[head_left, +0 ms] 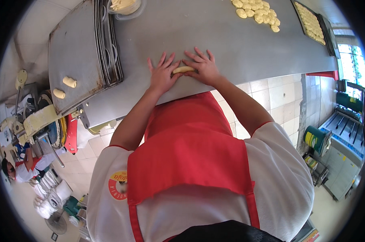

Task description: The person shapes dough by hand on a metal table, pressing pieces flat, adding a filling, rolling them into cylinders, and placing them onto a baking tray.

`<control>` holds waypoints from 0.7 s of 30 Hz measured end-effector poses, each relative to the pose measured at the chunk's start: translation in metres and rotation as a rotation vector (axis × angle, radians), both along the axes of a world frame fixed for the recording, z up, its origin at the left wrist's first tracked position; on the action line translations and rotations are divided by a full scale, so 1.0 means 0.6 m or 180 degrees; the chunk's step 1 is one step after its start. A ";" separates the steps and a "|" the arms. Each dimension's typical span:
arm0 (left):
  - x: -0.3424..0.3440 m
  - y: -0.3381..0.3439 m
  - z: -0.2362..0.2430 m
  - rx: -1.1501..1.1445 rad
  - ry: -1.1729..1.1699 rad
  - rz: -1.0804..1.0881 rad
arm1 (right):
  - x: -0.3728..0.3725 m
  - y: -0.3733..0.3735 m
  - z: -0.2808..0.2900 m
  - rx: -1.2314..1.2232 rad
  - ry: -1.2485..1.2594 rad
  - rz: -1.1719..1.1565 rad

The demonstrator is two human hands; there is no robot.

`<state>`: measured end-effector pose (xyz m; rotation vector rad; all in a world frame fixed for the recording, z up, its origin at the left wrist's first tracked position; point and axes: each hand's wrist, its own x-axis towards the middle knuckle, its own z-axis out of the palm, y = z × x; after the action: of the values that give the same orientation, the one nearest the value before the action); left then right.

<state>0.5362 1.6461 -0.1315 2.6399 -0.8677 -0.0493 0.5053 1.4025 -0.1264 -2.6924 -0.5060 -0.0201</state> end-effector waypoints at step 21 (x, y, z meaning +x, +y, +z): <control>-0.107 -0.025 0.015 -0.1579 0.1256 0.1841 | -0.096 0.037 0.005 0.1414 0.0522 -0.1654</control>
<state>0.4721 1.6309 -0.1227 2.1962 0.0321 -0.1735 0.4479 1.4246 -0.1233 -2.2850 0.2336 -0.0495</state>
